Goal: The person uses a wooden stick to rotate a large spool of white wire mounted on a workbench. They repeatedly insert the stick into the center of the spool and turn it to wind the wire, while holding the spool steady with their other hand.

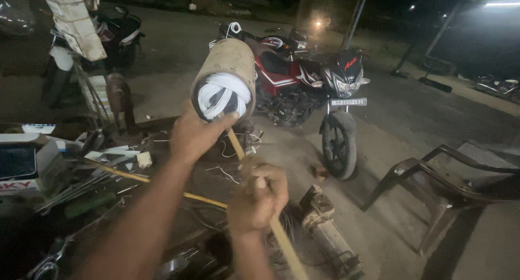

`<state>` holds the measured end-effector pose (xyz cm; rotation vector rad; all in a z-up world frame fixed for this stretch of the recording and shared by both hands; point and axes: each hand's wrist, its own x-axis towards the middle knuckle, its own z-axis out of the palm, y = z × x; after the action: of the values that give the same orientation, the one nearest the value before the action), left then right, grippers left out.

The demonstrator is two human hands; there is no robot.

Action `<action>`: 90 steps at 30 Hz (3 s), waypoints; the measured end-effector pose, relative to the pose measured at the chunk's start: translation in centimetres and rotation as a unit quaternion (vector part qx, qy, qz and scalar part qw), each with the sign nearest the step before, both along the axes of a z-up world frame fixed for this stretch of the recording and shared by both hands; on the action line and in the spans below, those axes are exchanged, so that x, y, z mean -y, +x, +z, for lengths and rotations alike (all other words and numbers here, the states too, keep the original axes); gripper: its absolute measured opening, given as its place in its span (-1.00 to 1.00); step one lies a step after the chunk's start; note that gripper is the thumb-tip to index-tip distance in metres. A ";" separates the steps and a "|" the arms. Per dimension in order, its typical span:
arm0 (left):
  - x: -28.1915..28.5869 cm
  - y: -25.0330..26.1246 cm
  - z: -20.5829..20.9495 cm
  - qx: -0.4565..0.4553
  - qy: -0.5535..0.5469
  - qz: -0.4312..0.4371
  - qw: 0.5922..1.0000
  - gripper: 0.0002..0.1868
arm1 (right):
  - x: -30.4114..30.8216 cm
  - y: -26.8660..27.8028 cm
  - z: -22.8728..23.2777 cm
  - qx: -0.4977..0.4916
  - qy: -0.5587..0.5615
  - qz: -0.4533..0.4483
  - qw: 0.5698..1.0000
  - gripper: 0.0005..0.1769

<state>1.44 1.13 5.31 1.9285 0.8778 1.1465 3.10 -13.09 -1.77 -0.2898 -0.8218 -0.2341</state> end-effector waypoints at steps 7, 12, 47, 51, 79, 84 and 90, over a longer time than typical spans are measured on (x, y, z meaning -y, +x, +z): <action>0.0 -0.2 0.2 0.032 0.024 -0.061 0.997 0.03 | -0.9 -1.9 -0.8 -0.028 -0.024 0.010 0.999 -0.75; -0.4 0.5 -0.4 -0.027 0.057 -0.019 0.998 -0.10 | 0.0 -2.6 0.0 -0.036 -0.065 -0.018 0.997 -0.77; -1.9 -2.2 -1.6 -0.029 0.333 0.015 0.942 -0.47 | 8.4 -3.2 1.3 0.067 -0.051 0.009 0.996 -0.82; -2.1 -2.2 -2.2 0.023 0.375 0.001 0.927 -0.43 | 6.9 -2.6 2.8 0.078 -0.036 -0.022 0.996 -0.79; -1.1 -1.1 -3.0 0.073 0.265 -0.032 0.961 0.03 | -6.0 6.0 2.6 0.083 -0.186 -0.152 0.967 -0.69; -0.7 -2.7 -0.6 0.046 0.251 -0.091 0.963 0.13 | 4.3 0.7 0.3 0.078 -0.170 -0.057 0.981 -0.62; -1.3 -3.4 4.4 -0.088 0.173 -0.133 0.972 0.30 | 7.5 1.4 0.8 0.123 -0.108 -0.029 0.986 -0.68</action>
<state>-2.01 2.48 9.75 2.3779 0.5055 1.0282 4.53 -20.63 -1.01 -0.4966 -1.0864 -0.2381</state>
